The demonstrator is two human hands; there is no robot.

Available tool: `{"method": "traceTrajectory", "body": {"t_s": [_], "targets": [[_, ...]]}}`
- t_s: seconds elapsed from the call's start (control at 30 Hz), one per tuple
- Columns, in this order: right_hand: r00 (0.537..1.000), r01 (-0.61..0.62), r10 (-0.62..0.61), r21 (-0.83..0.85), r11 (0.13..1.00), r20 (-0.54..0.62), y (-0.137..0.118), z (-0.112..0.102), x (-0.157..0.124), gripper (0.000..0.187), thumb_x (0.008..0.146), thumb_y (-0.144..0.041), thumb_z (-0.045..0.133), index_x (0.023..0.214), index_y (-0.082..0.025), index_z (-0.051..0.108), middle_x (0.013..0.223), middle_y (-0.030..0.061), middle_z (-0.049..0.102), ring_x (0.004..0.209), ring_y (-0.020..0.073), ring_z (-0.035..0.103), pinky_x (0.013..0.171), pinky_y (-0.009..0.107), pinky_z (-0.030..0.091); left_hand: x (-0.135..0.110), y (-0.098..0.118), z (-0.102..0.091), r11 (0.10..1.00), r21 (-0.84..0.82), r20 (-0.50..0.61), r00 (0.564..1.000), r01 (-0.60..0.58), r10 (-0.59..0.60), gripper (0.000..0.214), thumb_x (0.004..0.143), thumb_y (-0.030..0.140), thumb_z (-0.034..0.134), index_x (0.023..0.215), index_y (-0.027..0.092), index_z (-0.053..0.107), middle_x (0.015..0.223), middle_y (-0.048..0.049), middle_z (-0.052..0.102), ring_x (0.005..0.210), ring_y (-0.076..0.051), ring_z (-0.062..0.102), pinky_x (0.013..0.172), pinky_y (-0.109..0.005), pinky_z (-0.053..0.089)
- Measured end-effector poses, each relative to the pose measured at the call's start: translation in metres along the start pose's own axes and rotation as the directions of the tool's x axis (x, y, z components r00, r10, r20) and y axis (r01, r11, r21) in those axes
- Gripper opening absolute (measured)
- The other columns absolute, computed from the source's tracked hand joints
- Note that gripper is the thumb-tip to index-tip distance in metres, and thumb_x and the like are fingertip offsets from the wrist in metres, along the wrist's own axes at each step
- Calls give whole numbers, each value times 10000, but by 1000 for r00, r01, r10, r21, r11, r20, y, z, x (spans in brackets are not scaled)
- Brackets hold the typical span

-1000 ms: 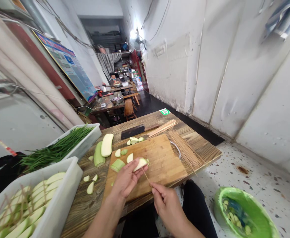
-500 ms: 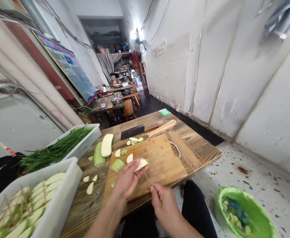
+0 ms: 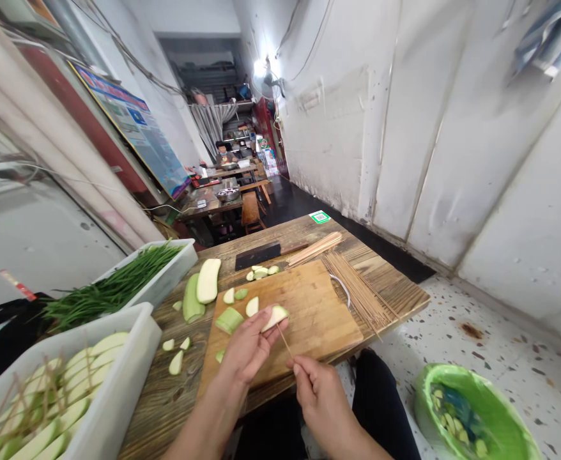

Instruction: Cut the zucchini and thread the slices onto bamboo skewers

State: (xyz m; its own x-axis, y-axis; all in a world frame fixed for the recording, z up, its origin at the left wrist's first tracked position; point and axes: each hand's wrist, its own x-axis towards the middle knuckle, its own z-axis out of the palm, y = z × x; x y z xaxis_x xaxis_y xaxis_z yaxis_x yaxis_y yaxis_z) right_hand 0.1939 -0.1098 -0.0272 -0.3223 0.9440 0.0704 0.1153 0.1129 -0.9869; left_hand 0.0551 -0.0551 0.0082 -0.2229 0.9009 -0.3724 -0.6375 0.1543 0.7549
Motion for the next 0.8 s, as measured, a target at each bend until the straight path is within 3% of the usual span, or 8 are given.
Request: {"method": "traceTrajectory", "body": {"t_s": [0.3, 0.8], "targets": [[999, -41, 42, 25, 999, -4, 5, 0, -1, 359, 912, -411, 387, 903, -144, 627, 491, -78, 289, 438, 97, 278, 409, 208, 226, -4, -6, 2, 999, 21, 9, 999, -44, 44, 103, 800, 90, 550, 806, 101, 652, 826, -85, 681, 716, -134, 653, 736, -291, 552], [999, -15, 15, -8, 1000, -50, 4, 3, 1, 351, 910, -412, 391, 841, -137, 598, 523, -69, 304, 472, 108, 313, 434, 211, 262, -10, -8, 3, 1000, -3, -19, 999, 26, -26, 116, 807, 51, 527, 786, 73, 638, 850, -115, 682, 724, -147, 657, 746, -329, 568]]}}
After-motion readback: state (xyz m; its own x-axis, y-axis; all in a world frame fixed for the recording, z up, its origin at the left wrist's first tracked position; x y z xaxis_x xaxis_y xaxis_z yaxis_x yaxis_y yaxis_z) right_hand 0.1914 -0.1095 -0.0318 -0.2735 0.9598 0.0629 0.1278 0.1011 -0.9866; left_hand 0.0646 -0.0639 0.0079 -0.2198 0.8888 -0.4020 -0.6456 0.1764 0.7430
